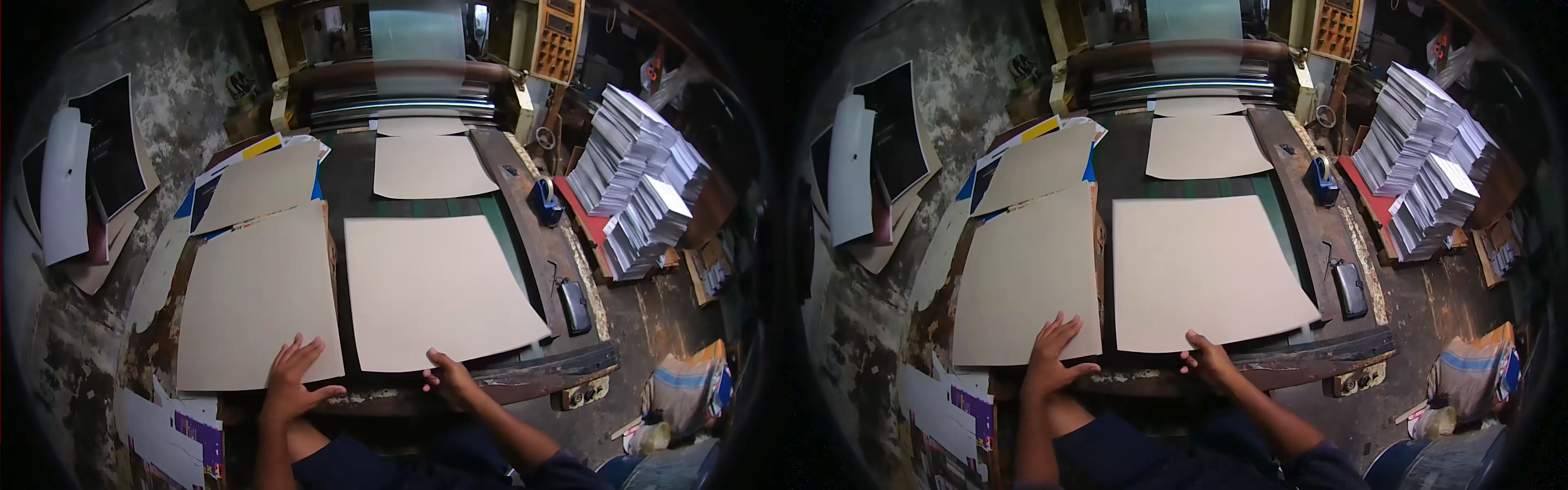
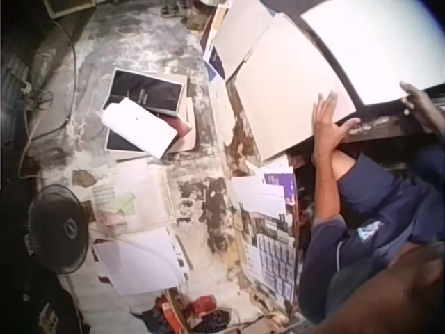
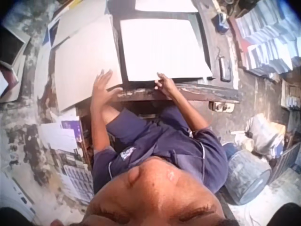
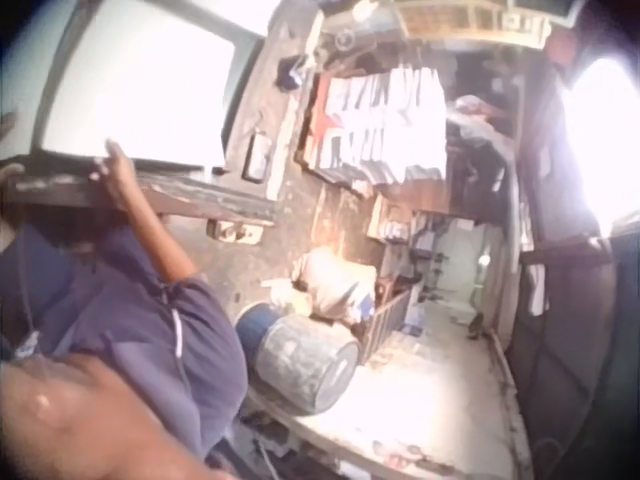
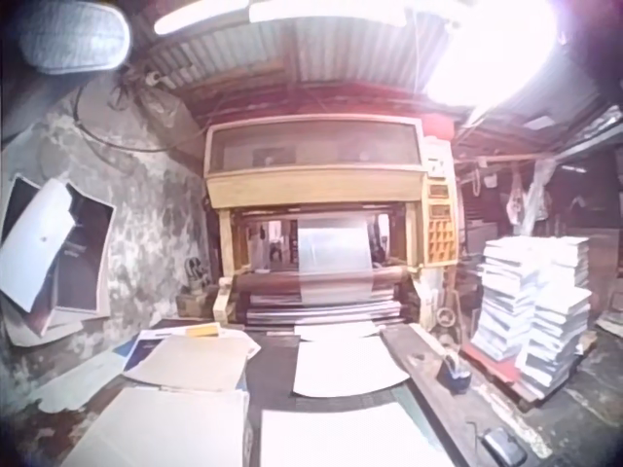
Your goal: The person repeatedly takes sheets of cardboard from a stack and places them onto a machine feed table, aligning and guiding each sheet toward the rollers.
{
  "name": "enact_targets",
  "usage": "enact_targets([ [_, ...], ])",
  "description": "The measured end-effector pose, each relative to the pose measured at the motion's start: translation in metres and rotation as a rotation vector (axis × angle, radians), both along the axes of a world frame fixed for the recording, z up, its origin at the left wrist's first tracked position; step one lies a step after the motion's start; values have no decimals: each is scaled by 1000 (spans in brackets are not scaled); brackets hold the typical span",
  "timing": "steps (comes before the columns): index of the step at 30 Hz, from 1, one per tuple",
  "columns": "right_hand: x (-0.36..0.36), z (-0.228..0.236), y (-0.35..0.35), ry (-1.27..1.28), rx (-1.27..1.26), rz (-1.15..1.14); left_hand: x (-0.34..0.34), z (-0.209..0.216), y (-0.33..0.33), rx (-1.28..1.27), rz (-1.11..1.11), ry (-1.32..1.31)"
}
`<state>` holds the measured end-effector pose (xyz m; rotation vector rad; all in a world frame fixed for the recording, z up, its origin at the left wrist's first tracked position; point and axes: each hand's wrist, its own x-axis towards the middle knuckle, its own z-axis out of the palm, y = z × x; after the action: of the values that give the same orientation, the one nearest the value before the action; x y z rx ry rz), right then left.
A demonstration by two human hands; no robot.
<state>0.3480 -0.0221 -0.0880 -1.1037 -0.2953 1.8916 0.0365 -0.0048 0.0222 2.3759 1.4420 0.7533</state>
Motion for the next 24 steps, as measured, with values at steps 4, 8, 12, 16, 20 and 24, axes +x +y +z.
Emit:
enact_targets([
  [4,-8,-28,31,70,-66,-166,-13,-16,3,-66,22,-46],
  [8,10,-47,92,141,-42,-173,-13,-14,5,-154,56,-169],
  [12,20,-52,153,121,-23,-190,-19,-15,6,-267,61,-294],
  [16,27,-59,199,95,19,-243,-18,-11,6,-288,39,-341],
  [20,16,-56,227,93,26,-325,-14,-13,-5,-343,239,-498],
  [24,47,-68,251,219,17,-325,9,-22,3,-265,539,-1014],
])
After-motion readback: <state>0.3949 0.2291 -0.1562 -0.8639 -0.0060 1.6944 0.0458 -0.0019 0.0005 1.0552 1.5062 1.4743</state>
